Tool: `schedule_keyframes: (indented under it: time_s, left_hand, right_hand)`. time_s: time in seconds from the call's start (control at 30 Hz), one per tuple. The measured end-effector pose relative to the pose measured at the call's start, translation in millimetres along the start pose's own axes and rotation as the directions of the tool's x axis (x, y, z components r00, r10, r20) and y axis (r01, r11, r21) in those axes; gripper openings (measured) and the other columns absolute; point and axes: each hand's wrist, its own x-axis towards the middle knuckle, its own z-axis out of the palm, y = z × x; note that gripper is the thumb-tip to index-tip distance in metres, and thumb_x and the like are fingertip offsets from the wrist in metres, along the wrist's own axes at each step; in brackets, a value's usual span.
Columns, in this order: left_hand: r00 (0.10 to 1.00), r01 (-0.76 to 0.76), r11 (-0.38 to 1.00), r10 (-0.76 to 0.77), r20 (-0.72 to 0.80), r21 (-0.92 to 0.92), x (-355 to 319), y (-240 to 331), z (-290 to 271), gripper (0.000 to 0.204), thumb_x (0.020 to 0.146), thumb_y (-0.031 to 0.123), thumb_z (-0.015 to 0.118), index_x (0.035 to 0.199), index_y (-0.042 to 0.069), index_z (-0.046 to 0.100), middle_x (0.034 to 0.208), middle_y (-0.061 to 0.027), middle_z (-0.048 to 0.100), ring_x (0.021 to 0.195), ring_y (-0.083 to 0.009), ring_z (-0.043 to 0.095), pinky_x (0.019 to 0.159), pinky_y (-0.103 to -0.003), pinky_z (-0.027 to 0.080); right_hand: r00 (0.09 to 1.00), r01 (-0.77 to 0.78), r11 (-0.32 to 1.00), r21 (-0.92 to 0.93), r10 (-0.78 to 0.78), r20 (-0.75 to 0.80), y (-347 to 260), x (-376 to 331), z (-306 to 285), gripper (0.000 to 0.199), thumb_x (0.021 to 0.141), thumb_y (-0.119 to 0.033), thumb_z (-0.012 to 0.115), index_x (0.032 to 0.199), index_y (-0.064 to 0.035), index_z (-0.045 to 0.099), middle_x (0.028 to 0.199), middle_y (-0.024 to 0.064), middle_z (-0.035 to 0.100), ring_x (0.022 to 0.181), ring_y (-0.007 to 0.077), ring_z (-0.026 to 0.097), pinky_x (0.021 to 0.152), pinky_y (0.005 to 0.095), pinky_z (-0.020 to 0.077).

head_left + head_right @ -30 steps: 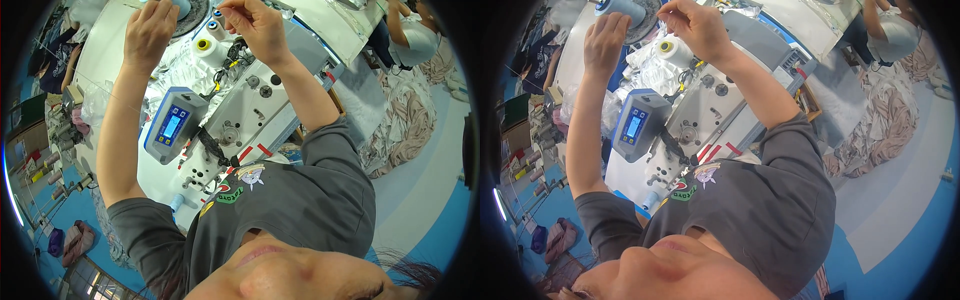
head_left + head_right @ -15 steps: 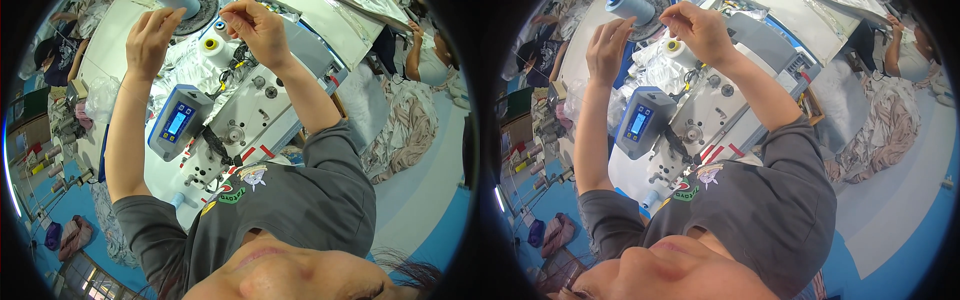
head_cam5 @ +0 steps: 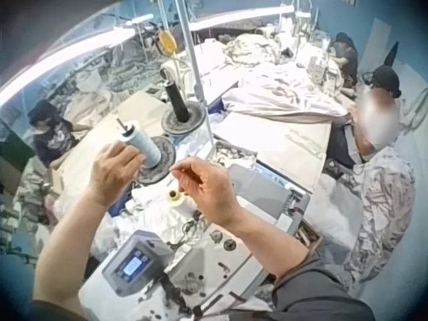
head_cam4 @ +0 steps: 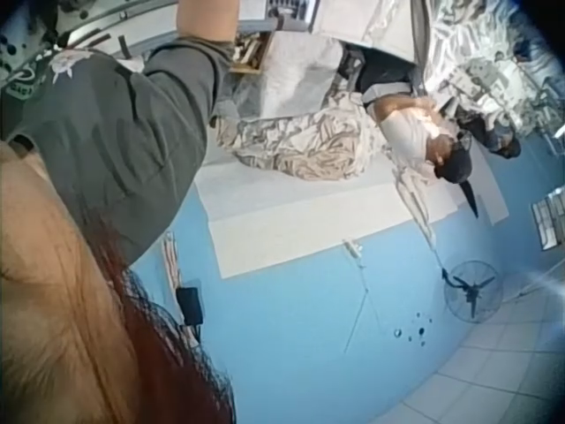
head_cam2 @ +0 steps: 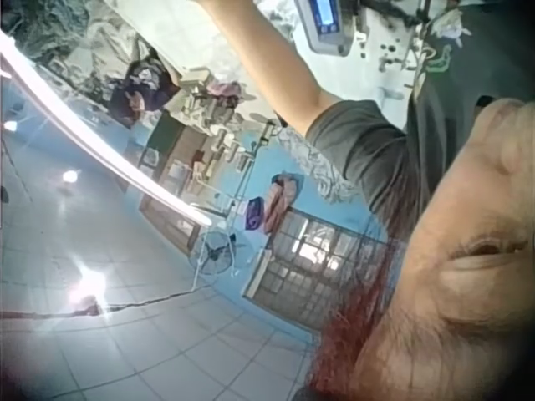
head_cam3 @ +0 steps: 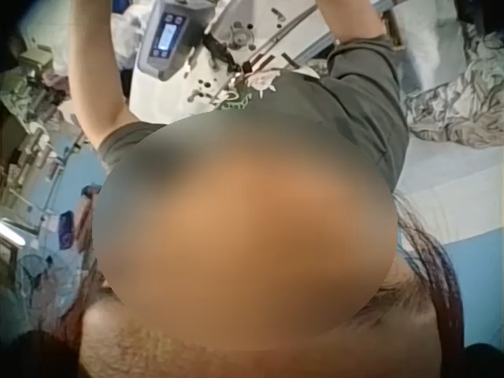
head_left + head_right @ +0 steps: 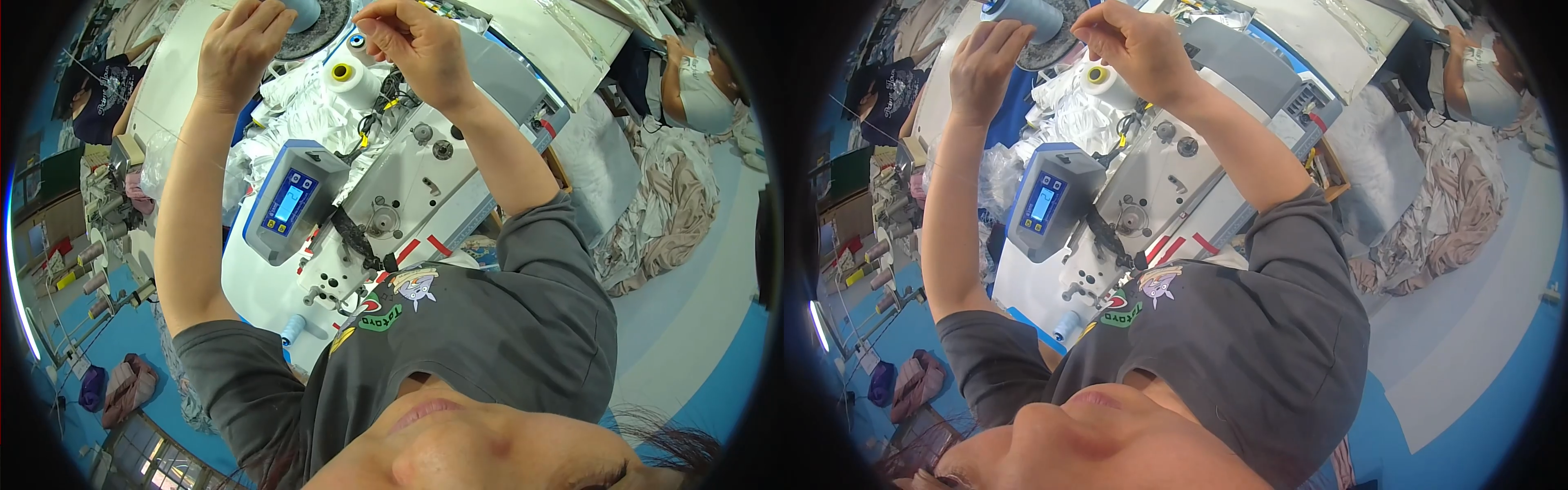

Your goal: Threading an industrial sewing machine and managing thread bobbins.

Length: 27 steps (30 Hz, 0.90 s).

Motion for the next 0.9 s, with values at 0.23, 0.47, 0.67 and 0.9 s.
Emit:
schedule_keyframes:
  time_s: [0.23,0.47,0.67,0.9]
  left_hand:
    - [0.998,0.021,0.996,-0.026,0.058,0.087,-1.6,6.6,5.1,0.014,0.075,0.013,0.06,0.089,0.012,0.058,0.09,0.0053,0.056,0.086,-0.0128,0.055,0.072,-0.026,0.046]
    - [0.995,0.098,0.995,-0.097,-0.027,0.03,-3.8,10.2,8.1,0.012,0.077,0.015,0.063,0.087,0.012,0.058,0.088,0.0034,0.056,0.084,-0.0139,0.056,0.071,-0.028,0.046]
    - [0.98,0.2,0.977,-0.2,-0.001,-0.078,-19.5,7.7,10.8,0.012,0.077,0.013,0.064,0.087,0.012,0.059,0.086,0.001,0.057,0.08,-0.0163,0.057,0.069,-0.028,0.046]
    - [0.543,0.652,-0.116,-0.618,0.568,-0.75,-33.0,35.3,7.7,0.017,0.084,0.016,0.06,0.091,0.001,0.06,0.086,-0.0031,0.061,0.074,-0.008,0.054,0.063,-0.021,0.043]
  right_hand:
    - [1.0,0.007,1.0,0.011,-0.007,-0.006,-2.2,0.1,0.3,0.006,0.086,-0.004,0.057,0.09,-0.0004,0.058,0.07,0.0047,0.059,0.059,0.0087,0.055,0.053,0.0209,0.0441]
    - [1.0,0.029,1.0,0.012,-0.029,-0.005,-5.3,-0.3,-2.7,0.006,0.086,-0.004,0.056,0.091,-0.0005,0.058,0.07,0.0047,0.058,0.059,0.009,0.054,0.053,0.021,0.044]
    - [0.999,-0.041,0.997,0.057,0.041,0.013,-1.6,-0.5,-4.3,0.005,0.086,-0.003,0.056,0.09,-0.0001,0.058,0.07,0.0047,0.057,0.059,0.0088,0.054,0.054,0.0208,0.0435]
    - [0.948,-0.317,0.807,0.499,0.269,0.168,8.0,-5.0,10.8,0.011,0.091,-0.01,0.052,0.091,-0.0004,0.056,0.071,0.003,0.058,0.057,0.006,0.051,0.052,0.0192,0.0432]
